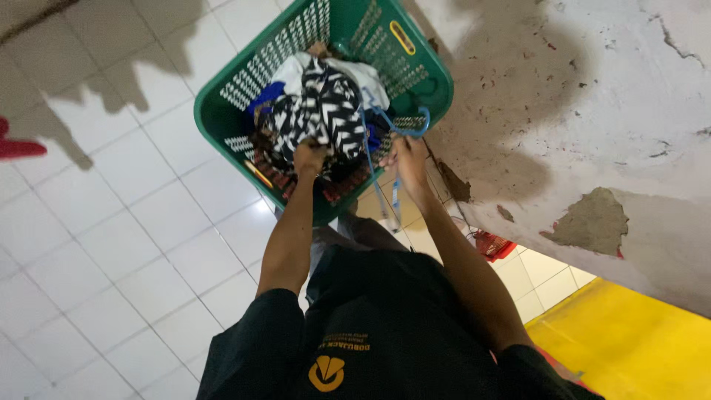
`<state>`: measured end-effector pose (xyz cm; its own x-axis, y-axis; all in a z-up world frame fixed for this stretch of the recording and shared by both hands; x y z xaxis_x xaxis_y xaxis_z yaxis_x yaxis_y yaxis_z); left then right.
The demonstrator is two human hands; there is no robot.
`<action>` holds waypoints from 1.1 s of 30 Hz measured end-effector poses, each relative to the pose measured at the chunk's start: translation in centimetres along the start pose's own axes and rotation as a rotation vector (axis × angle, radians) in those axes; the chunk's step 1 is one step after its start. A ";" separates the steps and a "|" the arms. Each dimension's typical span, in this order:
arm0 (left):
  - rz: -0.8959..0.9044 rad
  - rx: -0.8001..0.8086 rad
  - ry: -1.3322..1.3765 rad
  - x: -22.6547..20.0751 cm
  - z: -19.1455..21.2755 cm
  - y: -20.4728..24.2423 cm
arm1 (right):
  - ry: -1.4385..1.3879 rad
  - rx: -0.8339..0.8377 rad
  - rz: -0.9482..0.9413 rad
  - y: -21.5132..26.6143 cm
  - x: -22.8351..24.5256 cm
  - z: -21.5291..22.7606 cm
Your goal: The person takes a patterned shirt, a brown garment, and a blue shirt from a green laundry basket one by one, places each onto a blue plastic hanger, and hangs them on a metal clothing rack.
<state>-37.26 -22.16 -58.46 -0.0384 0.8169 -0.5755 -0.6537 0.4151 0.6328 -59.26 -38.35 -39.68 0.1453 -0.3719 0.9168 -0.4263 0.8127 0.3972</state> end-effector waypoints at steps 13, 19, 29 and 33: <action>-0.472 0.017 0.721 -12.1 8.3 1.6 | 0.073 0.021 -0.153 -3.6 -0.3 -2.3; -0.430 0.427 1.005 -24.4 17.2 13.9 | 0.218 0.158 0.654 -2.4 9.2 -6.1; -0.522 0.149 1.182 -26.1 31.9 22.9 | 0.112 0.808 0.007 2.7 10.7 -18.4; -0.746 -0.008 1.205 -23.1 39.4 25.6 | -0.267 0.935 -0.020 7.5 17.4 -20.8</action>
<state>-23.36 -14.62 -8.60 -0.2958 -0.4281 -0.8540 -0.8108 0.5852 -0.0125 -41.34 -29.37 -19.91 0.0020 -0.5645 0.8254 -0.9798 0.1639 0.1145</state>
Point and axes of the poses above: each hand's wrist, its own y-axis away from the middle knuckle, its own z-axis out of the back of the hand, x = y × z, the point moved 9 cm from there along -y, towards the middle knuckle, and after that the axes turned 2 degrees about -x, right-handed, at the moved point
